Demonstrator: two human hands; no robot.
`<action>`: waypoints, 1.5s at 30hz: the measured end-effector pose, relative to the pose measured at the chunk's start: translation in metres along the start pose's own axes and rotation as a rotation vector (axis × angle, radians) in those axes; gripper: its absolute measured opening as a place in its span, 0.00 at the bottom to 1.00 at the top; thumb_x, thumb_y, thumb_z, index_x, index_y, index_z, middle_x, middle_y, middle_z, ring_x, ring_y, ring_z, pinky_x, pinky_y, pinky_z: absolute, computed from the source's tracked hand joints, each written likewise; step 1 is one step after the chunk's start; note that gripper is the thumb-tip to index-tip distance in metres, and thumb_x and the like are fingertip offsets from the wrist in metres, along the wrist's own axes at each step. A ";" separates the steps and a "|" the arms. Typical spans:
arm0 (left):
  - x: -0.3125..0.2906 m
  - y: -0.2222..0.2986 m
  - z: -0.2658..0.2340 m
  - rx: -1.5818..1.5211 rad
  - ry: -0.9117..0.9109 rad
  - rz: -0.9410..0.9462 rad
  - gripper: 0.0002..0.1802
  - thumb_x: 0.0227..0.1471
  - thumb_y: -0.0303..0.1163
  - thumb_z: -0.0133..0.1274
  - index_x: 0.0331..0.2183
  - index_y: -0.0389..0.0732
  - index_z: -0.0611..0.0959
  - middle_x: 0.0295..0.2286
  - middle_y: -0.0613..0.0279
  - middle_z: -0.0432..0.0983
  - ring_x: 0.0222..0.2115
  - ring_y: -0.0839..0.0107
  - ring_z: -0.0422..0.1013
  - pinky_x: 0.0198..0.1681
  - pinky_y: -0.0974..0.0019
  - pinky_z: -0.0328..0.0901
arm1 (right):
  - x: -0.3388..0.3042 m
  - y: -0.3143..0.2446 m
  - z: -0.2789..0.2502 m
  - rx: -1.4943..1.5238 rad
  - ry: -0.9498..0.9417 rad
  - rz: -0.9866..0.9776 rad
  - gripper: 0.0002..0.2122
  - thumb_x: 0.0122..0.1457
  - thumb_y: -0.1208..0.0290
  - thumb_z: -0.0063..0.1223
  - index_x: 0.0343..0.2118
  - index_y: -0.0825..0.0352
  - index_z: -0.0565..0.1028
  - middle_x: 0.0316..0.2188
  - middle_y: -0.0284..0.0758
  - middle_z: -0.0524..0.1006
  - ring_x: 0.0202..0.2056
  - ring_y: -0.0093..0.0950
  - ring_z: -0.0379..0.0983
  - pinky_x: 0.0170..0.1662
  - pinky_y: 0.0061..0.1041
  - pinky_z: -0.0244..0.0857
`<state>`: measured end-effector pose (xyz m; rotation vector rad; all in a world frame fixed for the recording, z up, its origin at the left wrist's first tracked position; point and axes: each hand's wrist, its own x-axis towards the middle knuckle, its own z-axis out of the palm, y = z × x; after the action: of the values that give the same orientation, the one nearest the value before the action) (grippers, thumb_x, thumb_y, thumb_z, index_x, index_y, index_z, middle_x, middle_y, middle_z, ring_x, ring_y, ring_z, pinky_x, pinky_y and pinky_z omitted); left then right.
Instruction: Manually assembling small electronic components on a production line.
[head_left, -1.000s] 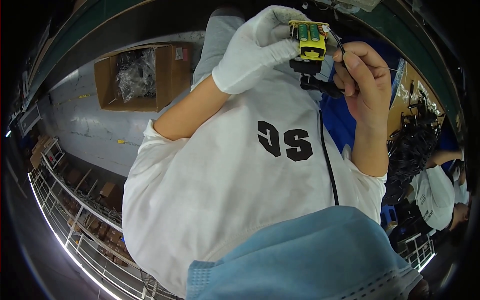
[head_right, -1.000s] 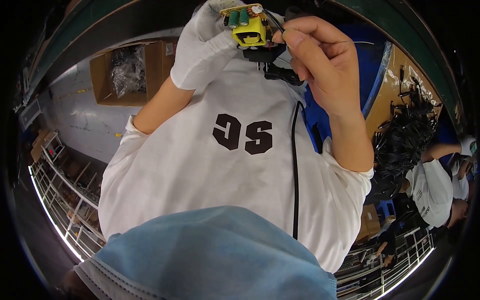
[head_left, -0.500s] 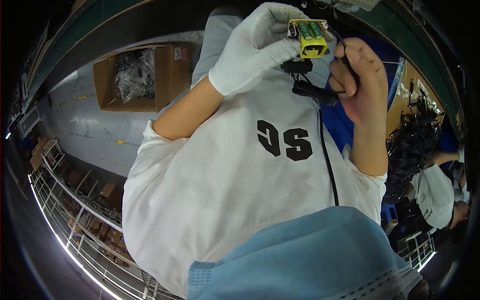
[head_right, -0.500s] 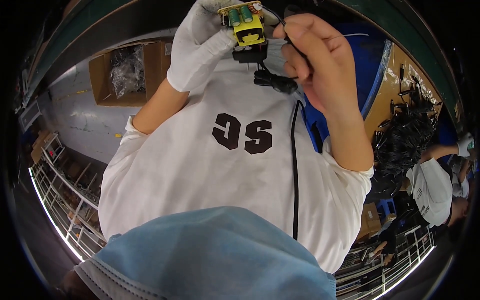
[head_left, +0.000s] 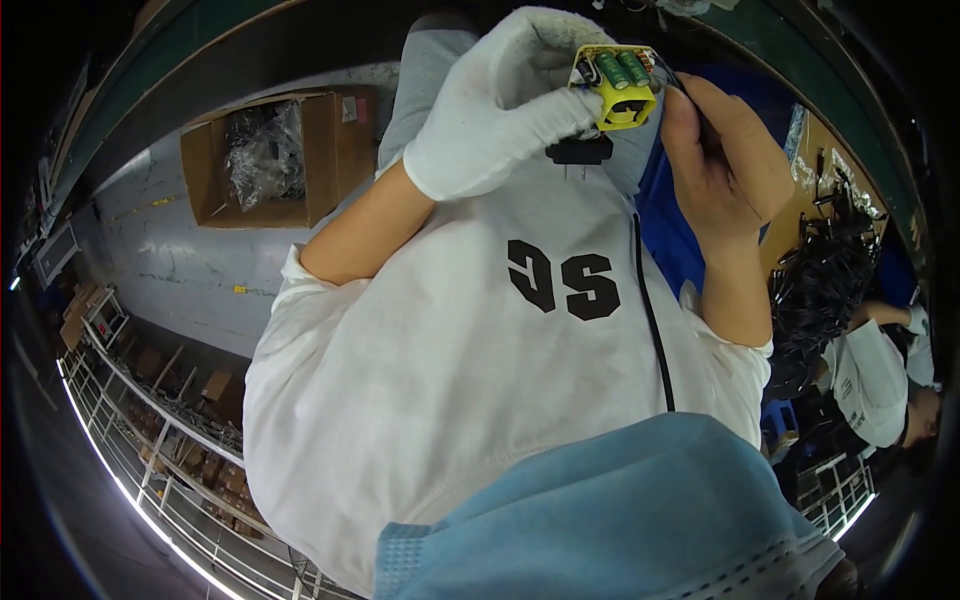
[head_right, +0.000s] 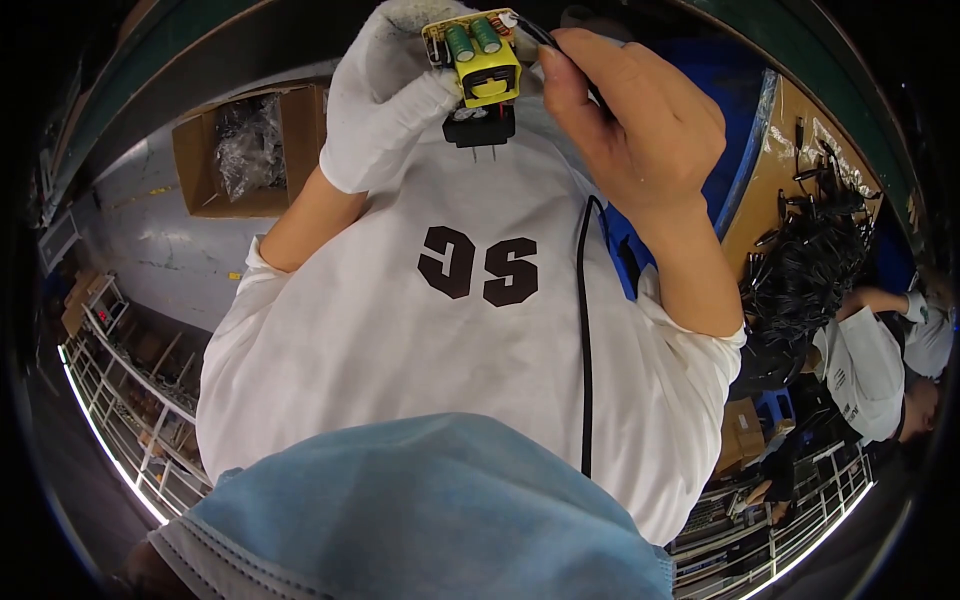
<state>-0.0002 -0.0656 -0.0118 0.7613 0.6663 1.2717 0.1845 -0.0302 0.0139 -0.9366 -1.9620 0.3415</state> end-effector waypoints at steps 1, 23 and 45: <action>-0.001 0.001 0.001 0.006 0.000 0.002 0.24 0.51 0.23 0.58 0.48 0.31 0.68 0.46 0.47 0.71 0.44 0.62 0.72 0.49 0.63 0.69 | 0.001 0.000 -0.002 -0.019 -0.007 -0.013 0.09 0.44 0.83 0.64 0.30 0.68 0.80 0.14 0.25 0.67 0.14 0.18 0.55 0.17 0.15 0.49; 0.000 -0.007 -0.007 0.372 -0.090 0.221 0.24 0.50 0.19 0.58 0.49 0.36 0.71 0.42 0.56 0.76 0.38 0.72 0.75 0.42 0.73 0.71 | -0.001 -0.012 -0.004 0.108 0.010 0.169 0.05 0.48 0.83 0.61 0.29 0.70 0.80 0.15 0.25 0.71 0.14 0.17 0.55 0.18 0.15 0.50; 0.024 -0.006 -0.006 0.113 0.022 -0.168 0.20 0.48 0.28 0.62 0.45 0.34 0.80 0.35 0.58 0.80 0.30 0.74 0.75 0.37 0.76 0.70 | -0.009 0.003 0.010 0.614 -0.236 0.683 0.10 0.64 0.72 0.50 0.41 0.72 0.78 0.22 0.27 0.71 0.21 0.15 0.59 0.23 0.13 0.53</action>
<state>0.0028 -0.0418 -0.0206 0.7682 0.8084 1.0972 0.1807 -0.0338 0.0011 -1.1473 -1.5142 1.4048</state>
